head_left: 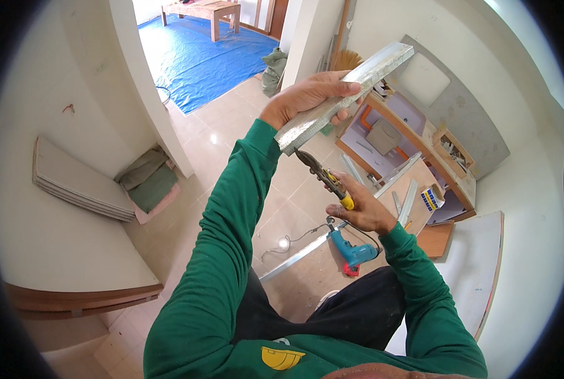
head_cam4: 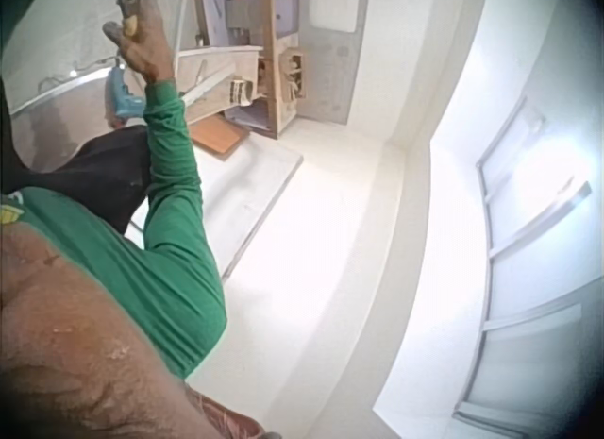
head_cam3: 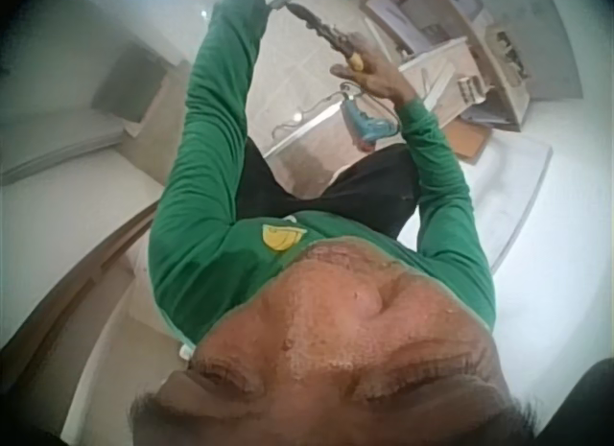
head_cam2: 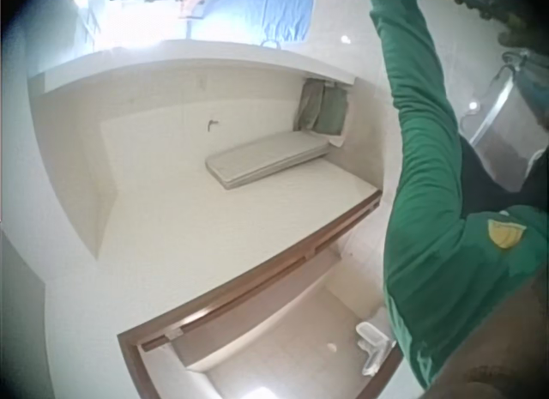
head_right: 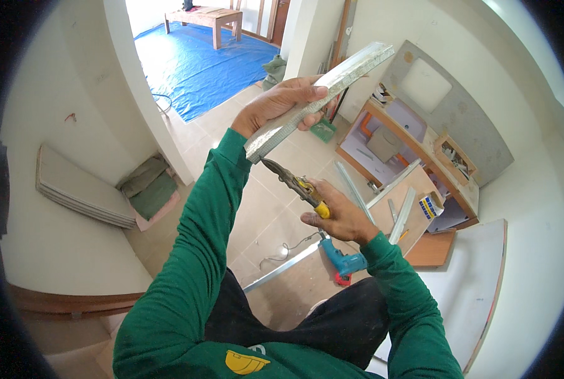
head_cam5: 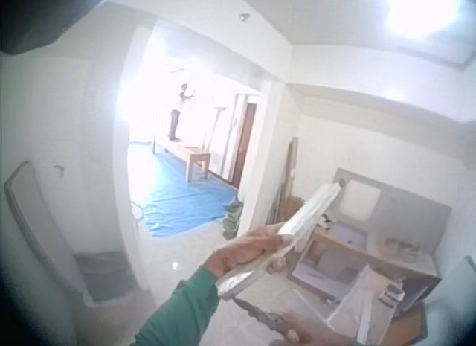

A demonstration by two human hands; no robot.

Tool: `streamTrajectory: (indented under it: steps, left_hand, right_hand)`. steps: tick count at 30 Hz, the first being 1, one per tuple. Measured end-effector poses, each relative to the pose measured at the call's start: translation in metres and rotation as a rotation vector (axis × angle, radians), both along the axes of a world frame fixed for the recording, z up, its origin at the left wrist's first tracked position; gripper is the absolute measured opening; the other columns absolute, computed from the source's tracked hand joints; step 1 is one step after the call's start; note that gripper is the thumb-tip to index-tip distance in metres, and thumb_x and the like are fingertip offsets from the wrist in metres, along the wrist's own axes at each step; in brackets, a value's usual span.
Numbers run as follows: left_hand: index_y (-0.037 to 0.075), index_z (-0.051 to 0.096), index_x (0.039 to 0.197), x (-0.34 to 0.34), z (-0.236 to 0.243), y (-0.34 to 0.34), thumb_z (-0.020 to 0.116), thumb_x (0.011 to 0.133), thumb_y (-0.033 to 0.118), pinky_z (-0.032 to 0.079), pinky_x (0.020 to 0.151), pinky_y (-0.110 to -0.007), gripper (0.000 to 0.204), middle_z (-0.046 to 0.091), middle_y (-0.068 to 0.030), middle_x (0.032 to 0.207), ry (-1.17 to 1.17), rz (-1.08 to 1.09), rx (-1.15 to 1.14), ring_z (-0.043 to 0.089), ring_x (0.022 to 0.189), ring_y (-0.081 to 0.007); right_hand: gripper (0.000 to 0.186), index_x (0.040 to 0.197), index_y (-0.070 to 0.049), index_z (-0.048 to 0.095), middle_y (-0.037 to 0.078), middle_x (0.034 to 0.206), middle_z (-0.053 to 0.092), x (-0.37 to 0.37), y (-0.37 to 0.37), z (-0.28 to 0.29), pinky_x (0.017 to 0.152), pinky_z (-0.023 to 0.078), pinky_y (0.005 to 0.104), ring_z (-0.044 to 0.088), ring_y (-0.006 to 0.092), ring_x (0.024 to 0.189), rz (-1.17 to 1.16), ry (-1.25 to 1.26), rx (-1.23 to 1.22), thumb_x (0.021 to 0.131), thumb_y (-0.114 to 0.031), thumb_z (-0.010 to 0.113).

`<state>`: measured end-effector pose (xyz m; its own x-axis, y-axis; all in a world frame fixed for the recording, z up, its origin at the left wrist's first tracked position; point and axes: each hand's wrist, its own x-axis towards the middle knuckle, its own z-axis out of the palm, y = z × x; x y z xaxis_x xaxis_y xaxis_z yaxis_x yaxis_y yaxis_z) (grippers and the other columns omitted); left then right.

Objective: The person measures and marks a metal strip using a square and pencil, then cuts it with tin snips. The person then moves to a doorway and fits the cut strip into a ceiling channel.

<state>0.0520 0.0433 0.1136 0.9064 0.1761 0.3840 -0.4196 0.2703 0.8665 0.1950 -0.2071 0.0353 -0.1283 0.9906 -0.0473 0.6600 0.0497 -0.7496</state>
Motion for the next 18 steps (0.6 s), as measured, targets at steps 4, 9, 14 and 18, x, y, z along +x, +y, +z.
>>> streamTrajectory:
  steps: [4,9,14,18]
  left_hand:
    - [-0.005,0.049,0.155,0.003,-0.001,-0.003,0.079,0.104,0.043,0.06,0.059,-0.017,0.076,0.061,-0.0031,0.109,-0.011,-0.007,-0.032,0.067,0.073,-0.0023]
    - [-0.004,0.048,0.159,-0.003,-0.001,0.0,0.077,0.105,0.047,0.059,0.059,-0.016,0.08,0.061,-0.0029,0.109,-0.06,-0.004,-0.022,0.065,0.072,-0.0017]
    - [-0.003,0.046,0.163,-0.003,0.001,0.001,0.077,0.106,0.046,0.058,0.057,-0.016,0.081,0.061,-0.0039,0.111,-0.073,-0.018,-0.021,0.064,0.07,-0.0023]
    - [-0.004,0.045,0.163,-0.017,0.01,-0.003,0.077,0.106,0.043,0.058,0.056,-0.017,0.08,0.06,-0.0047,0.112,-0.059,0.047,0.002,0.064,0.069,-0.004]
  right_hand:
    - [0.087,0.166,-0.008,0.043,0.016,0.14,0.063,0.003,-0.001,-0.007,0.118,0.044,0.0487,0.058,0.032,0.135,0.002,0.002,0.042,0.099,-0.048,0.084]
    - [0.088,0.165,-0.007,0.043,0.019,0.143,0.061,0.001,-0.003,0.0,0.12,0.043,0.0494,0.056,0.035,0.137,-0.007,0.001,-0.001,0.099,-0.05,0.082]
    - [0.088,0.164,-0.003,0.044,0.025,0.145,0.058,-0.002,-0.002,0.003,0.121,0.043,0.051,0.055,0.0415,0.14,-0.012,-0.029,-0.013,0.101,-0.055,0.077]
    - [0.089,0.164,-0.003,0.044,0.023,0.145,0.059,-0.003,-0.005,0.007,0.12,0.043,0.0509,0.056,0.0396,0.138,-0.022,-0.046,0.0,0.1,-0.054,0.08]
